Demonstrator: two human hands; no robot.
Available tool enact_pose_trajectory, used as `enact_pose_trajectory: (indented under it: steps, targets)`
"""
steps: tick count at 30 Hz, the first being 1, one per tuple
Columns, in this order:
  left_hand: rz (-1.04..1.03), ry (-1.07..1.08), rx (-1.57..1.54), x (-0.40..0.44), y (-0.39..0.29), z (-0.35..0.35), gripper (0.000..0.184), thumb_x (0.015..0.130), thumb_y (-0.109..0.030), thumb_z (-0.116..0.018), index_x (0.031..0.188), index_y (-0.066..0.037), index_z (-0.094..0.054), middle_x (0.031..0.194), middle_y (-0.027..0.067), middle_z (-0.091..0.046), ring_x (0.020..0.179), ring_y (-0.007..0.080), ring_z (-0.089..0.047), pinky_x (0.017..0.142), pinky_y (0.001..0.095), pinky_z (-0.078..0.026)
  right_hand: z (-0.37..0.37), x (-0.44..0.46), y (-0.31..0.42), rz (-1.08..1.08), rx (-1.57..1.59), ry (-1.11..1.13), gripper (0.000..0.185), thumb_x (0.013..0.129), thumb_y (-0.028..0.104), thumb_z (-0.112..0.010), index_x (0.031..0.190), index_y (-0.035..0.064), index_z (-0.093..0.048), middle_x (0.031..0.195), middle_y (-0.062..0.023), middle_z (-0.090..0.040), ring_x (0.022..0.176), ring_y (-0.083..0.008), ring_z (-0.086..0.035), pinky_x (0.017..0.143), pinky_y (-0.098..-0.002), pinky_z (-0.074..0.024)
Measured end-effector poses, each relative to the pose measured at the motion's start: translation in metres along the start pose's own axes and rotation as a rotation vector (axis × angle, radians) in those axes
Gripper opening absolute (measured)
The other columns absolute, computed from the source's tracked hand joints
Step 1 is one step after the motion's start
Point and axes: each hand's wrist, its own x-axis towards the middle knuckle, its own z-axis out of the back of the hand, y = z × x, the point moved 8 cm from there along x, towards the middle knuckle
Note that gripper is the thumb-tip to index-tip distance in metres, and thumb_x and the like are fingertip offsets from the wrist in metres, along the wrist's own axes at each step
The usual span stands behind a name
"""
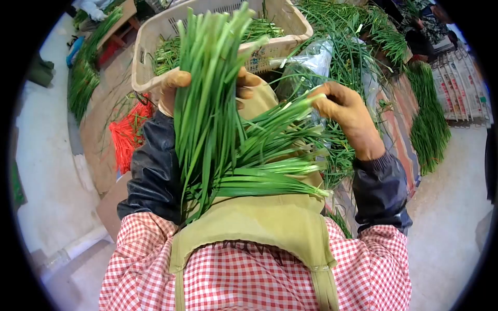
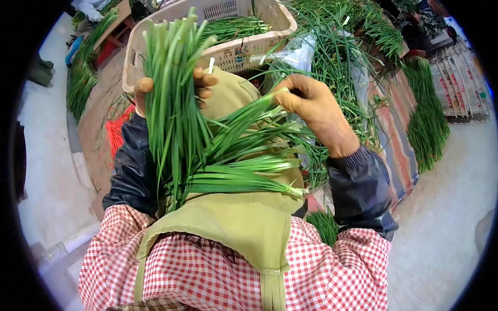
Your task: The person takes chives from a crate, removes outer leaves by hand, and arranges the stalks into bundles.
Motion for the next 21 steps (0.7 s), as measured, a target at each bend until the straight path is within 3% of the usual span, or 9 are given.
enact_pose_trajectory:
  steps: [2, 6, 8, 12, 14, 16, 18, 19, 21]
  targets:
    - [0.005, 0.012, 0.089, 0.009, 0.004, -0.013, 0.081, 0.076, -0.039, -0.071, 0.137, 0.008, -0.045, 0.145, 0.0337, -0.037, 0.129, 0.0422, -0.049, 0.109, 0.0511, -0.041, -0.007, 0.017, 0.002, 0.002, 0.109, 0.008, 0.02, 0.091, 0.021, -0.065, 0.092, 0.0007, -0.066, 0.078, 0.0015, -0.058, 0.07, -0.0059, -0.048, 0.063, -0.0209, -0.037]
    - [-0.033, -0.005, -0.02, 0.009, 0.013, 0.006, 0.076, 0.076, -0.02, -0.068, 0.144, 0.002, -0.04, 0.135, 0.033, -0.05, 0.119, 0.0411, -0.058, 0.102, 0.0498, -0.049, -0.02, 0.04, 0.009, 0.034, 0.148, -0.082, 0.022, 0.092, 0.021, -0.064, 0.084, -0.0003, -0.065, 0.073, 0.0022, -0.056, 0.065, -0.0063, -0.047, 0.059, -0.0224, -0.0367]
    - [0.026, -0.083, -0.041, 0.007, 0.021, 0.02, 0.077, 0.076, -0.012, -0.068, 0.145, 0.001, -0.038, 0.134, 0.0276, -0.054, 0.117, 0.0363, -0.06, 0.1, 0.0499, -0.051, -0.028, 0.047, 0.0, 0.02, 0.116, -0.023, 0.02, 0.091, 0.022, -0.066, 0.097, 0.0036, -0.064, 0.078, 0.0041, -0.057, 0.066, -0.005, -0.044, 0.059, -0.0206, -0.0327]
    - [0.035, -0.087, -0.139, 0.017, 0.035, 0.006, 0.079, 0.076, -0.013, -0.068, 0.146, 0.001, -0.036, 0.131, 0.0235, -0.057, 0.114, 0.0331, -0.062, 0.099, 0.0481, -0.053, -0.031, 0.048, 0.004, 0.038, 0.156, 0.065, 0.022, 0.091, 0.023, -0.066, 0.103, 0.0043, -0.064, 0.079, 0.0049, -0.057, 0.067, -0.005, -0.045, 0.06, -0.0207, -0.0326]
    - [0.006, -0.222, 0.05, 0.016, 0.034, 0.013, 0.084, 0.073, -0.038, -0.07, 0.14, 0.004, -0.043, 0.119, 0.0268, -0.06, 0.114, 0.0451, -0.058, 0.098, 0.0551, -0.05, -0.026, 0.045, 0.009, 0.054, 0.052, 0.019, 0.023, 0.09, 0.022, -0.065, 0.106, 0.0051, -0.063, 0.081, 0.005, -0.057, 0.065, -0.0049, -0.044, 0.058, -0.0193, -0.0303]
    - [0.003, -0.225, 0.036, 0.014, 0.035, 0.026, 0.083, 0.073, -0.036, -0.07, 0.141, 0.003, -0.042, 0.121, 0.0277, -0.06, 0.113, 0.0437, -0.06, 0.097, 0.0526, -0.051, -0.029, 0.047, 0.0, 0.023, 0.079, -0.005, 0.019, 0.088, 0.015, -0.065, 0.104, 0.0041, -0.064, 0.082, 0.003, -0.059, 0.066, -0.0069, -0.052, 0.057, -0.0237, -0.0391]
    - [0.056, -0.216, 0.054, 0.017, 0.034, 0.029, 0.082, 0.075, -0.032, -0.069, 0.143, 0.002, -0.039, 0.125, 0.0286, -0.058, 0.113, 0.0407, -0.061, 0.098, 0.0503, -0.051, -0.03, 0.048, 0.011, 0.121, -0.119, -0.197, 0.017, 0.084, 0.014, -0.065, 0.096, 0.0019, -0.063, 0.081, -0.0094, -0.064, 0.076, -0.0181, -0.064, 0.07, -0.032, -0.0507]
    - [0.031, -0.215, 0.017, 0.016, 0.032, 0.027, 0.081, 0.075, -0.026, -0.069, 0.145, 0.001, -0.037, 0.124, 0.0283, -0.059, 0.11, 0.038, -0.063, 0.097, 0.05, -0.053, -0.023, 0.048, 0.025, 0.345, -0.552, -0.355, 0.015, 0.081, 0.012, -0.065, 0.093, 0.0038, -0.061, 0.085, -0.0159, -0.064, 0.079, -0.0288, -0.067, 0.069, -0.0382, -0.0527]
    - [-0.004, -0.206, -0.025, 0.014, 0.028, 0.029, 0.081, 0.075, -0.025, -0.069, 0.145, 0.001, -0.036, 0.123, 0.0281, -0.059, 0.109, 0.0385, -0.063, 0.095, 0.0516, -0.053, -0.007, 0.049, 0.038, 0.438, -0.618, -0.523, 0.011, 0.081, 0.011, -0.063, 0.088, 0.0038, -0.058, 0.082, -0.0151, -0.063, 0.068, -0.0308, -0.063, 0.062, -0.0376, -0.052]
